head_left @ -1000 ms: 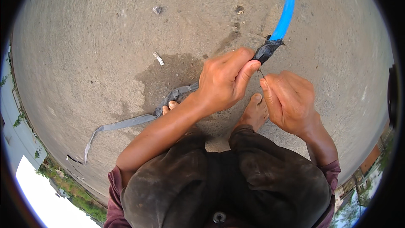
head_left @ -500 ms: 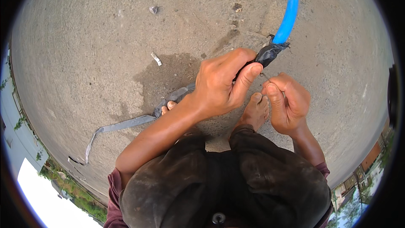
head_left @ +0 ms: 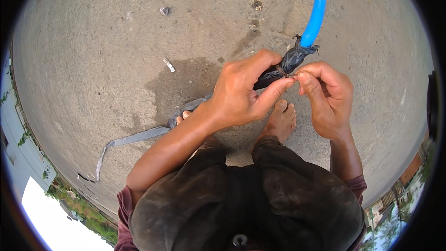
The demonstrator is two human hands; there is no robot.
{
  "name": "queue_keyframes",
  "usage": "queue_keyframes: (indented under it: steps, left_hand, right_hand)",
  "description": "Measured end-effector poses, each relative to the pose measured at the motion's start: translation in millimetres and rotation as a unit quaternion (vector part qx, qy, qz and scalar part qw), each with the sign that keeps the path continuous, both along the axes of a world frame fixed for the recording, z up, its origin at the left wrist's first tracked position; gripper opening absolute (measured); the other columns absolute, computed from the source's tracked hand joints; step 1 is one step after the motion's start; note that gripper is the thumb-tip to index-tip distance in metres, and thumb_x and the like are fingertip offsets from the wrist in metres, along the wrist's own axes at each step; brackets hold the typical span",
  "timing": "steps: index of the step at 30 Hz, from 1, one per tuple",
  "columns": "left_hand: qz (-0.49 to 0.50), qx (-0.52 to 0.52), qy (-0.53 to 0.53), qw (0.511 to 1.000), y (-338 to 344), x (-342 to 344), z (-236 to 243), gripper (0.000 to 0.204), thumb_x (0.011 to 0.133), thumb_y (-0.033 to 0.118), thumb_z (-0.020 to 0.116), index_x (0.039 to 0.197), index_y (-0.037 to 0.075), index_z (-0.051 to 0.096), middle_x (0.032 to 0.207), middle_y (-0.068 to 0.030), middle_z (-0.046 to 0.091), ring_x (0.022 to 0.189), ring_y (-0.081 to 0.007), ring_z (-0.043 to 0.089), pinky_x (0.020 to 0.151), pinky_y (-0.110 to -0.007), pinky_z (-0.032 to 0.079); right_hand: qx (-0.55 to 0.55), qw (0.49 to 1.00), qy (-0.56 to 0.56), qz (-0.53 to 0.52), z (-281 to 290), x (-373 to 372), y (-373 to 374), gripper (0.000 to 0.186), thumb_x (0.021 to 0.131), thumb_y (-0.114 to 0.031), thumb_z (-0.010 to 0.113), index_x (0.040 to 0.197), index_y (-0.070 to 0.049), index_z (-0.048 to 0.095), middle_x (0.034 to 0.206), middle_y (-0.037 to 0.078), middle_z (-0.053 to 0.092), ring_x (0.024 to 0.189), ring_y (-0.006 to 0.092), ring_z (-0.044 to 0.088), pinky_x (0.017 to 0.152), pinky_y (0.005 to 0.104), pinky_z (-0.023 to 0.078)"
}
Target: The person walks across a paved area to a blue hose lying on the ground. They use black tape to wrap and secure a section of the hose, then proceed to fold and roll the tape into a compact bundle.
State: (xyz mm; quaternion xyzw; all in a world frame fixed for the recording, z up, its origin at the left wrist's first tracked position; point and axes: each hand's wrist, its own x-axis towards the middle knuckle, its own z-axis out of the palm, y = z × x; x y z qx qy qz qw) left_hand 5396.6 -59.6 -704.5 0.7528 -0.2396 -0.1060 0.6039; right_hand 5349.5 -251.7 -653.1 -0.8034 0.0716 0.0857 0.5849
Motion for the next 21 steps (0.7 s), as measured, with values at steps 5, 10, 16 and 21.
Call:
queue_keyframes:
  steps: [5, 10, 16, 21]
  left_hand:
    - [0.016, 0.005, -0.001, 1.0, -3.0, -0.4, 2.0, 0.025, 0.087, 0.014, 0.081, 0.103, 0.003, 0.065, 0.075, -0.0127, 0.066, 0.057, -0.0275, 0.064, 0.051, -0.035, 0.048]
    - [0.038, 0.017, -0.05, 0.998, -5.7, -2.2, -3.8, 0.026, 0.086, 0.013, 0.081, 0.104, 0.004, 0.065, 0.076, -0.0128, 0.066, 0.06, -0.0312, 0.064, 0.051, -0.038, 0.049]
    - [0.027, 0.039, -0.132, 0.99, -2.1, -0.3, -5.5, 0.03, 0.083, 0.009, 0.083, 0.106, 0.002, 0.065, 0.076, -0.011, 0.065, 0.057, -0.0243, 0.063, 0.051, -0.033, 0.05]
    - [0.039, 0.051, -0.069, 0.995, -2.3, -5.3, -9.2, 0.035, 0.085, 0.012, 0.083, 0.112, 0.002, 0.063, 0.075, -0.0119, 0.065, 0.059, -0.0247, 0.065, 0.053, -0.033, 0.051]
  right_hand:
    - [-0.104, 0.99, -0.082, 0.04, 7.6, 8.3, 1.6, 0.007, 0.095, -0.004, 0.067, 0.09, 0.001, 0.067, 0.077, 0.009, 0.065, 0.064, 0.0173, 0.06, 0.058, 0.0296, 0.046]
    - [-0.225, 0.943, -0.221, 0.102, 10.9, 13.8, 6.3, 0.006, 0.087, 0.002, 0.071, 0.092, 0.001, 0.068, 0.073, 0.009, 0.06, 0.059, 0.0247, 0.054, 0.053, 0.0329, 0.043]
    - [-0.373, 0.849, -0.349, 0.139, 0.1, -12.0, 28.0, 0.016, 0.082, 0.004, 0.073, 0.098, 0.007, 0.068, 0.071, 0.008, 0.056, 0.057, 0.0205, 0.05, 0.049, 0.0318, 0.039]
    - [-0.322, 0.867, -0.354, 0.135, -12.5, -12.7, 26.6, 0.023, 0.083, 0.001, 0.075, 0.103, 0.009, 0.068, 0.075, 0.009, 0.061, 0.059, 0.0191, 0.054, 0.051, 0.0306, 0.042]
